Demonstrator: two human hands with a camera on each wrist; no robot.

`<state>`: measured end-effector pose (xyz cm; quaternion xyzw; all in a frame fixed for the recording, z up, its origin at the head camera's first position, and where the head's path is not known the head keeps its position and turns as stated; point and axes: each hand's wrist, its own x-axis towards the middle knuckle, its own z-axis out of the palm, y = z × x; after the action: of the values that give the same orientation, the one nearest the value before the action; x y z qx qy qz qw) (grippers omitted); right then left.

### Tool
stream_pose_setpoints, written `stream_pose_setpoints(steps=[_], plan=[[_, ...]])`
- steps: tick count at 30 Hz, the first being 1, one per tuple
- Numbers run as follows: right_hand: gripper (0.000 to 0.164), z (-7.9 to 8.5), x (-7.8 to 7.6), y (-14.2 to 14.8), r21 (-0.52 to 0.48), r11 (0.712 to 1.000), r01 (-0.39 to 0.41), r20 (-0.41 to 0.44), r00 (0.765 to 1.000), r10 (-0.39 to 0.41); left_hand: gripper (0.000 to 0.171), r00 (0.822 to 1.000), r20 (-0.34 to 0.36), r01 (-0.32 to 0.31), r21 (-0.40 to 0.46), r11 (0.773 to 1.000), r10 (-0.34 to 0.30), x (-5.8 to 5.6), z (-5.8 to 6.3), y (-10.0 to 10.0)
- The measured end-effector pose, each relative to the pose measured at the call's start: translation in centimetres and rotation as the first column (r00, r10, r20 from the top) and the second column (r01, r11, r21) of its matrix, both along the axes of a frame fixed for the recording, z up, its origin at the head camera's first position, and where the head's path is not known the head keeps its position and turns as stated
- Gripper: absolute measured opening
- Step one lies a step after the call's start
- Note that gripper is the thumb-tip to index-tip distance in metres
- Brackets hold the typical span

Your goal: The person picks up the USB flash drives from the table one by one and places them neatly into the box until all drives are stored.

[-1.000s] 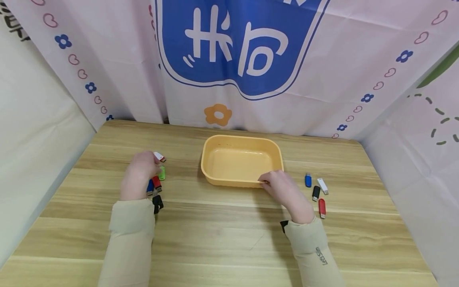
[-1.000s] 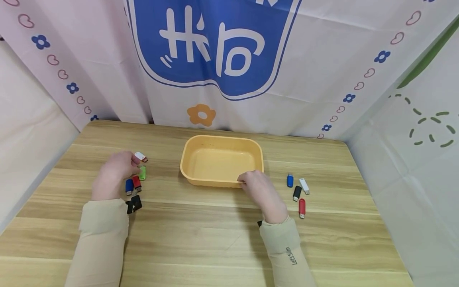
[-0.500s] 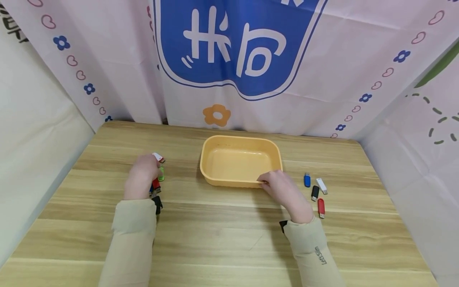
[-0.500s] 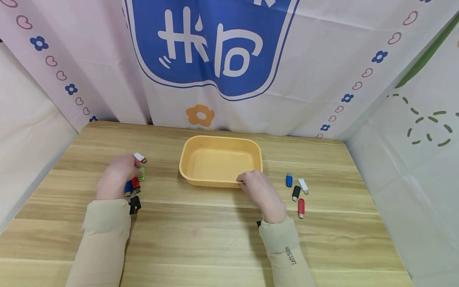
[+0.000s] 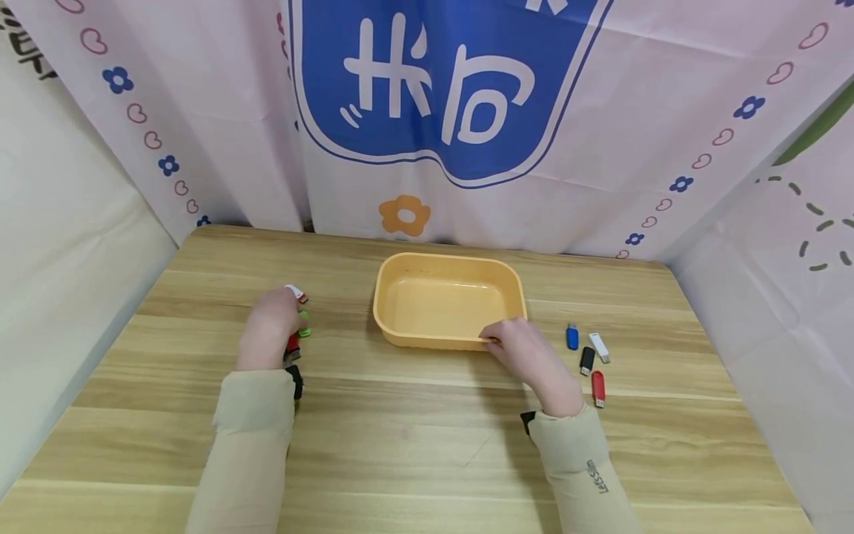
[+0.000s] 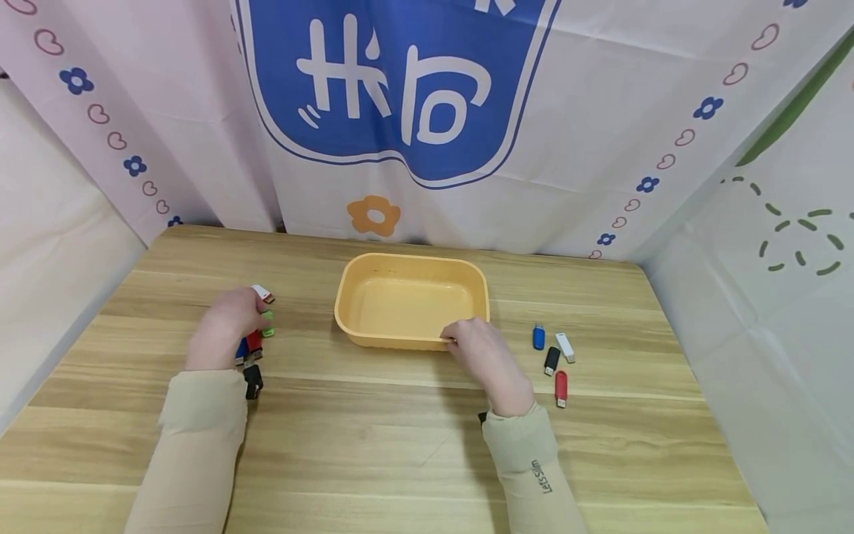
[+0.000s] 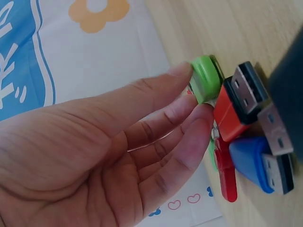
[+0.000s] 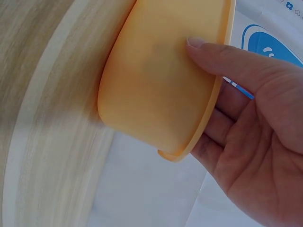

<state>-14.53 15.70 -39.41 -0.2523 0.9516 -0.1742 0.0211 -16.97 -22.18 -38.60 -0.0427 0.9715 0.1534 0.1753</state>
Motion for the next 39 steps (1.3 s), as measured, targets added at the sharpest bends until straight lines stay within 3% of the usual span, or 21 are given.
stream_pose_setpoints(steps=[7, 15, 21, 27, 30, 35, 39], plan=[[0.008, 0.1, 0.0, 0.0, 0.006, 1.000, 0.007, 0.008, 1.000, -0.007, 0.024, 1.000, -0.011, 0.014, -0.033, 0.999, -0.015, -0.2, -0.2, 0.4], [0.008, 0.0, -0.1, 0.0, 0.004, 1.000, 0.005, 0.011, 1.000, -0.005, 0.031, 1.000, -0.016, -0.005, 0.069, 0.998, 0.006, -0.2, -0.4, 0.9], [0.008, -0.1, -0.2, 0.0, 0.002, 1.000, 0.001, 0.007, 1.000, -0.001, 0.034, 1.000, -0.014, -0.021, 0.077, 0.997, 0.023, -0.5, -0.5, 1.2], [0.008, -0.1, -0.2, 0.0, 0.003, 1.000, 0.001, 0.011, 1.000, -0.001, 0.010, 0.998, -0.045, 0.052, 0.043, 0.998, -0.050, -0.7, -0.6, 1.5], [0.007, 0.0, -0.2, 0.0, 0.002, 1.000, 0.002, 0.011, 1.000, -0.002, 0.009, 0.996, -0.068, 0.057, 0.054, 0.997, -0.053, -0.7, -0.5, 1.7], [0.008, 0.0, -0.2, 0.0, 0.003, 1.000, 0.002, 0.006, 1.000, -0.002, 0.020, 0.989, -0.145, 0.014, 0.143, 0.990, 0.007, -0.3, 0.1, 2.0], [0.008, 0.0, -0.2, 0.0, 0.003, 1.000, -0.001, 0.008, 1.000, 0.001, 0.028, 0.964, -0.260, 0.001, 0.230, 0.973, 0.061, -0.2, 0.6, 2.4]])
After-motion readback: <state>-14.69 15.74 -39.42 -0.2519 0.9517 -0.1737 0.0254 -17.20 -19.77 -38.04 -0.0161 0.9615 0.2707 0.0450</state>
